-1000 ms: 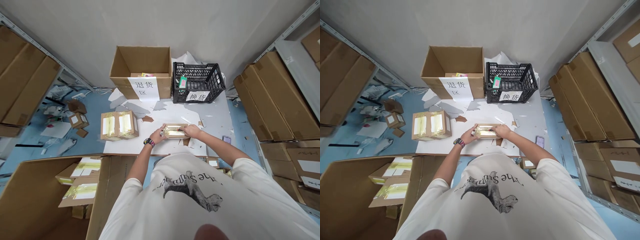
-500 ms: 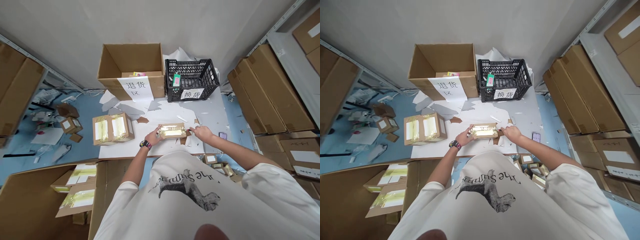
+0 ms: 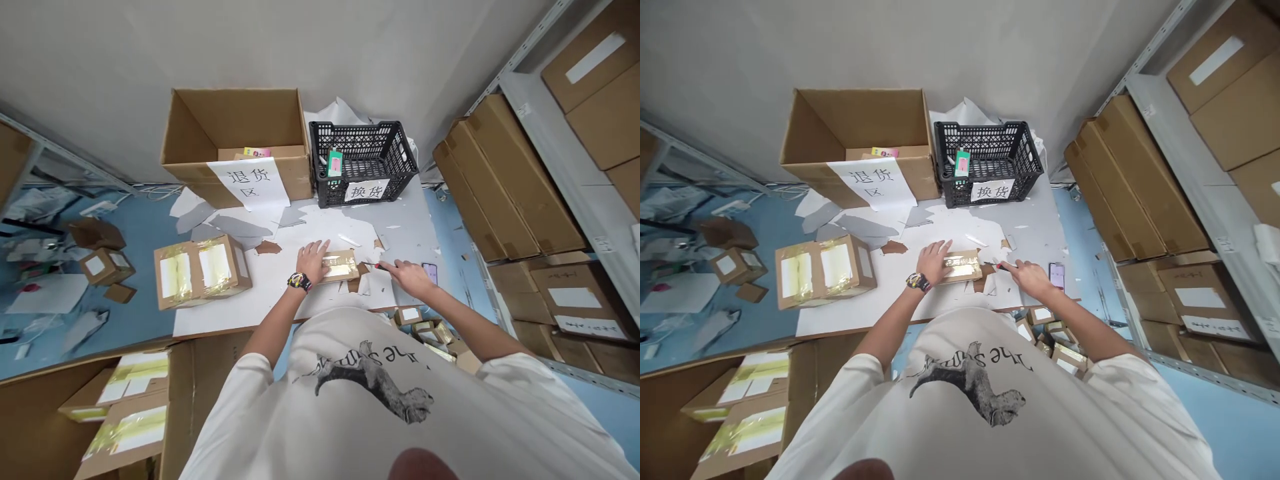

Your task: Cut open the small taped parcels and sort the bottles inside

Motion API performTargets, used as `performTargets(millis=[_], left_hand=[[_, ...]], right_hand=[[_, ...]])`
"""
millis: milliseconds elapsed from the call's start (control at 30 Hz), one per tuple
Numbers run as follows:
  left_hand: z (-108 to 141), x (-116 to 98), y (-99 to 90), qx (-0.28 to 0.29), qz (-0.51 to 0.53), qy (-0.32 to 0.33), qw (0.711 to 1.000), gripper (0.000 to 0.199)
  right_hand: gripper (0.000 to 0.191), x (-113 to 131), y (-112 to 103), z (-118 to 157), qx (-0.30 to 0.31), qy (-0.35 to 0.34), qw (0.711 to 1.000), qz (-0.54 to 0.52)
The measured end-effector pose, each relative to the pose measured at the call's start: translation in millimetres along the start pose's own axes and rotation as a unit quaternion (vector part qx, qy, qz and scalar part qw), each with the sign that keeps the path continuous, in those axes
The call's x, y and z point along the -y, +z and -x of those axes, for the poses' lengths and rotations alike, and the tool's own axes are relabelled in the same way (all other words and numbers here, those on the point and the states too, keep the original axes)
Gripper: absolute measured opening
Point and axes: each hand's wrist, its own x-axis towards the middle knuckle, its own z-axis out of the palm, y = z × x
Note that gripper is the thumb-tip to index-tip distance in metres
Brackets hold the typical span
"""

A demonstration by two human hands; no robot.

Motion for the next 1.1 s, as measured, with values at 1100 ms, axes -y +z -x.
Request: performTargets(millis=[1100], left_hand=[[10.5, -20.0, 25.7, 0.048, 0.067, 0.109, 0.991, 0.048]], right_hand=[[0.055, -0.5, 35.8, -46.3, -0.096, 0.141, 0.924, -0.342]])
